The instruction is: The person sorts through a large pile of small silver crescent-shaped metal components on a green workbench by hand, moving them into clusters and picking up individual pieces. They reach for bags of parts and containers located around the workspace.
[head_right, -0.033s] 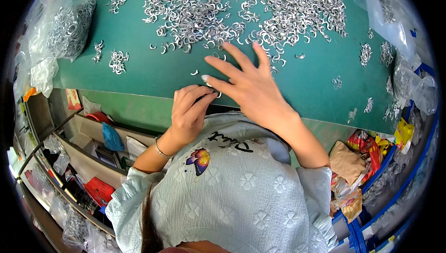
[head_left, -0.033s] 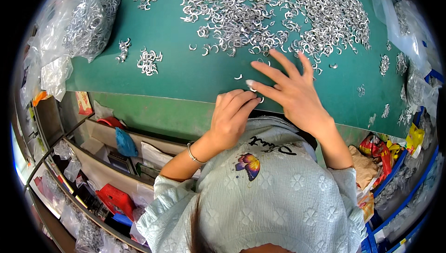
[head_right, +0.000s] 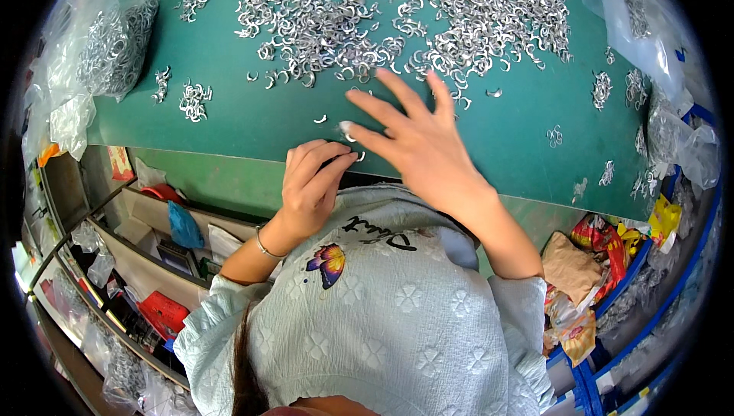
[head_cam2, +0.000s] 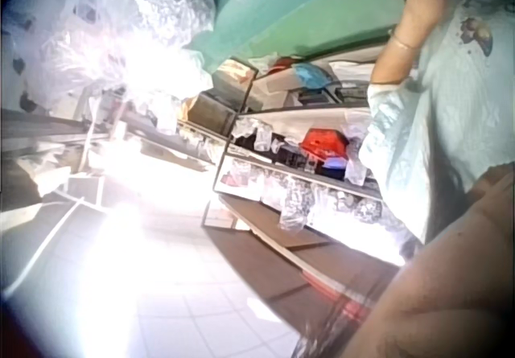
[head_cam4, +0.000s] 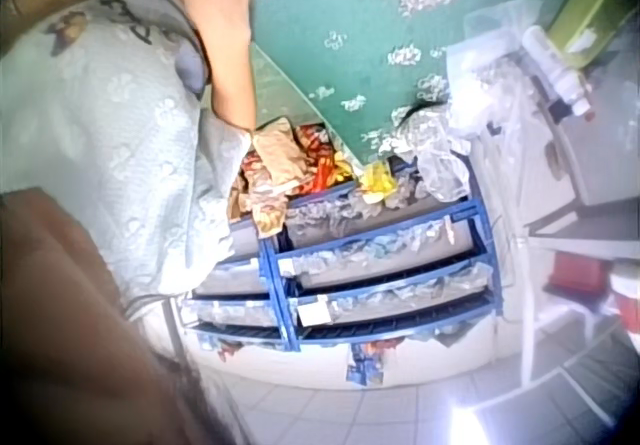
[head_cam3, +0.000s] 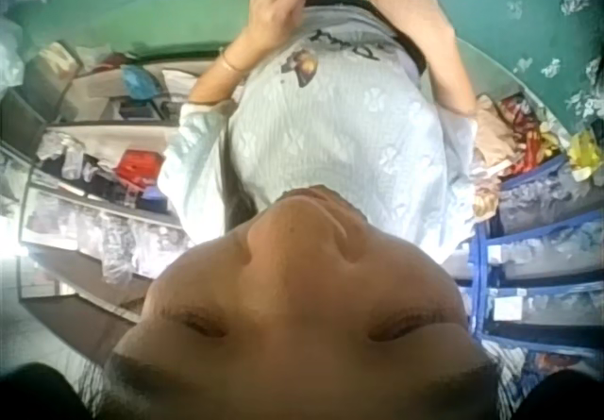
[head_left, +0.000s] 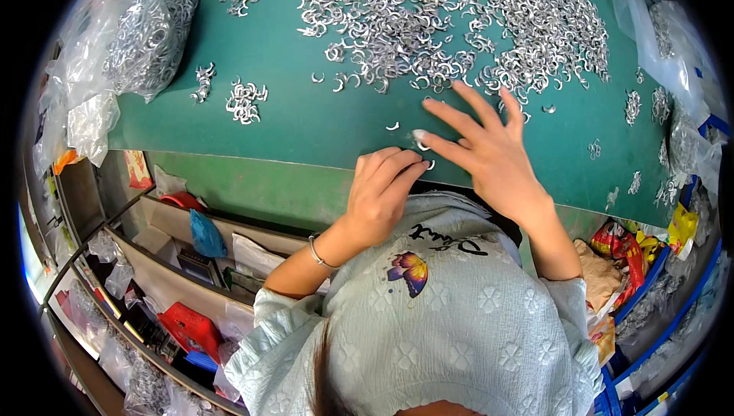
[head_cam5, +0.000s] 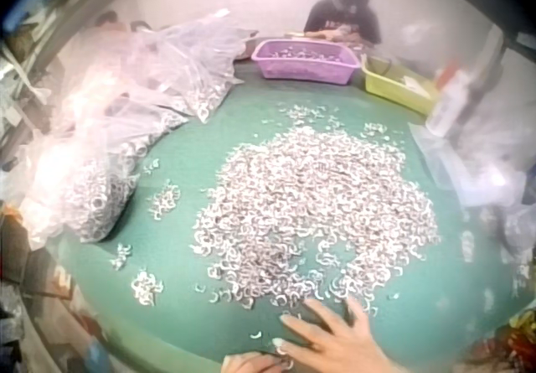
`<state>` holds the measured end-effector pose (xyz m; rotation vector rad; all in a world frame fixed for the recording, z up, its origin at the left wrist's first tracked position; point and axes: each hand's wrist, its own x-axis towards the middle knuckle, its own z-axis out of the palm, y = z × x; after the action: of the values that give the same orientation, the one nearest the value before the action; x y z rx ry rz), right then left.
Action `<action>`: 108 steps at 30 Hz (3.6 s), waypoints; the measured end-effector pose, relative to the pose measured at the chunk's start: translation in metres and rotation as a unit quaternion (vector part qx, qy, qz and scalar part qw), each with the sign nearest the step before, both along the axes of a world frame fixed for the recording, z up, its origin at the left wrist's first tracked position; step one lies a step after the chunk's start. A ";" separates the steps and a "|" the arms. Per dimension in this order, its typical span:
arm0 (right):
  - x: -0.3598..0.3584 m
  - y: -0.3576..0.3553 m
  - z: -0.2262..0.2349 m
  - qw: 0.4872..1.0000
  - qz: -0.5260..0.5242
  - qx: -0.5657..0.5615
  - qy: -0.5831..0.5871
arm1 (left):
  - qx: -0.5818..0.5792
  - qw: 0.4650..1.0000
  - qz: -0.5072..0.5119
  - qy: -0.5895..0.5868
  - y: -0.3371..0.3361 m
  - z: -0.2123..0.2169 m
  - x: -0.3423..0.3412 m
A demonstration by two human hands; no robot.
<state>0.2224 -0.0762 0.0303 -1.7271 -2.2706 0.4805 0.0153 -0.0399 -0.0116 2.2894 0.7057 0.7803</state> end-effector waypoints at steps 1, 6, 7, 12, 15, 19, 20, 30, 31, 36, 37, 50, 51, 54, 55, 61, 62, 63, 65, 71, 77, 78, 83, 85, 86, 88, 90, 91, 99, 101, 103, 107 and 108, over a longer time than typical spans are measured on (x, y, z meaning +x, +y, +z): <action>0.003 -0.005 -0.002 1.000 -0.018 -0.006 0.000 | -0.002 1.000 0.003 -0.004 0.000 -0.001 0.000; 0.011 -0.020 0.003 0.998 -0.066 -0.014 -0.004 | -0.035 0.999 0.005 -0.004 0.000 0.004 0.008; 0.011 -0.022 0.004 0.997 -0.073 -0.009 -0.001 | -0.032 0.999 0.002 0.006 0.001 0.006 0.011; 0.001 -0.009 0.004 1.000 -0.022 0.012 -0.010 | -0.011 1.000 -0.010 0.005 0.002 0.005 0.014; 0.001 -0.007 0.003 0.999 -0.028 0.002 -0.030 | -0.022 1.000 0.003 -0.010 0.000 0.002 0.011; 0.009 -0.014 0.003 0.997 -0.065 0.005 -0.034 | -0.022 0.999 0.025 -0.031 -0.002 -0.002 0.011; 0.006 -0.013 0.003 0.999 -0.048 0.004 -0.026 | -0.018 0.999 0.026 -0.034 -0.002 -0.002 0.012; -0.006 -0.003 0.003 0.997 -0.001 -0.008 0.070 | -0.005 0.995 0.098 -0.021 0.004 0.000 0.000; -0.012 0.002 0.003 0.998 0.040 -0.001 0.054 | -0.002 0.994 0.109 -0.015 0.004 0.001 -0.001; -0.010 0.002 -0.002 0.997 0.054 -0.053 0.027 | -0.005 0.993 0.121 -0.003 0.001 0.003 -0.003; -0.005 -0.003 0.002 0.998 0.045 -0.053 0.006 | -0.011 0.992 0.123 -0.005 0.000 0.003 -0.003; 0.014 -0.051 0.008 0.994 -0.043 -0.097 0.005 | -0.042 0.999 -0.029 0.006 0.012 0.005 0.020; 0.016 -0.058 0.006 0.994 -0.048 -0.095 0.001 | -0.030 0.999 -0.012 0.006 0.016 0.004 0.015; 0.028 -0.082 0.003 0.991 -0.088 -0.096 -0.025 | -0.003 0.998 0.055 0.018 0.028 0.002 -0.006; 0.032 -0.090 0.002 0.989 -0.106 -0.092 -0.038 | 0.026 0.993 0.111 0.035 0.032 0.005 -0.010; 0.044 -0.108 -0.009 0.979 -0.203 0.016 -0.007 | 0.112 0.963 0.229 0.082 0.059 0.005 -0.030; 0.043 -0.106 -0.009 0.976 -0.216 0.008 -0.031 | 0.118 0.960 0.240 0.081 0.058 0.006 -0.026; 0.041 -0.103 -0.008 0.972 -0.228 0.001 -0.055 | 0.124 0.957 0.251 0.080 0.057 0.007 -0.022; 0.043 -0.109 -0.011 0.962 -0.270 -0.004 -0.030 | 0.094 0.969 0.218 0.062 0.046 0.009 -0.008; 0.039 -0.100 -0.005 0.958 -0.285 0.017 -0.017 | 0.012 0.999 0.041 0.026 0.007 0.023 0.061; 0.015 -0.095 -0.007 0.983 -0.185 -0.020 0.002 | -0.014 0.999 -0.028 0.042 0.001 0.022 0.076; 0.011 -0.094 -0.007 0.986 -0.167 -0.015 0.001 | -0.017 0.999 -0.030 0.041 -0.001 0.023 0.074; 0.027 -0.084 -0.016 0.972 -0.195 0.075 0.110 | -0.016 0.997 -0.022 0.066 -0.002 0.023 0.067; 0.038 -0.073 -0.005 0.957 -0.263 0.083 0.090 | -0.010 0.997 -0.029 0.069 -0.001 0.022 0.066; 0.040 -0.067 -0.002 0.956 -0.276 0.080 0.054 | -0.007 0.997 -0.033 0.070 0.000 0.021 0.066; 0.041 -0.065 -0.002 0.964 -0.261 0.051 -0.006 | -0.017 0.996 -0.050 0.069 0.000 0.018 0.067; 0.043 -0.068 -0.002 0.967 -0.251 0.036 -0.022 | -0.017 0.996 -0.051 0.076 0.001 0.018 0.066; 0.048 -0.075 -0.002 0.968 -0.250 0.036 -0.008 | -0.012 0.995 -0.044 0.084 0.002 0.019 0.063; 0.032 -0.084 0.005 0.979 -0.204 -0.016 0.004 | 0.005 0.996 -0.051 0.071 0.002 0.017 0.065; 0.026 -0.089 0.008 0.981 -0.189 -0.030 0.019 | -0.001 0.997 -0.019 0.078 0.004 0.015 0.056; 0.023 -0.084 0.007 0.985 -0.153 -0.024 0.072 | -0.009 0.998 0.000 0.065 0.002 0.015 0.056; 0.033 -0.067 -0.002 0.975 -0.209 0.052 0.061 | 0.005 0.995 -0.067 0.078 -0.004 0.027 0.076; 0.037 -0.065 -0.004 0.968 -0.237 0.069 0.039 | -0.007 0.995 -0.076 0.065 -0.004 0.022 0.075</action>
<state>0.2590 -0.1411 0.0266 -2.0448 -1.7055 0.2751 0.0901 -0.0434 0.0106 2.3646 0.5823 0.5589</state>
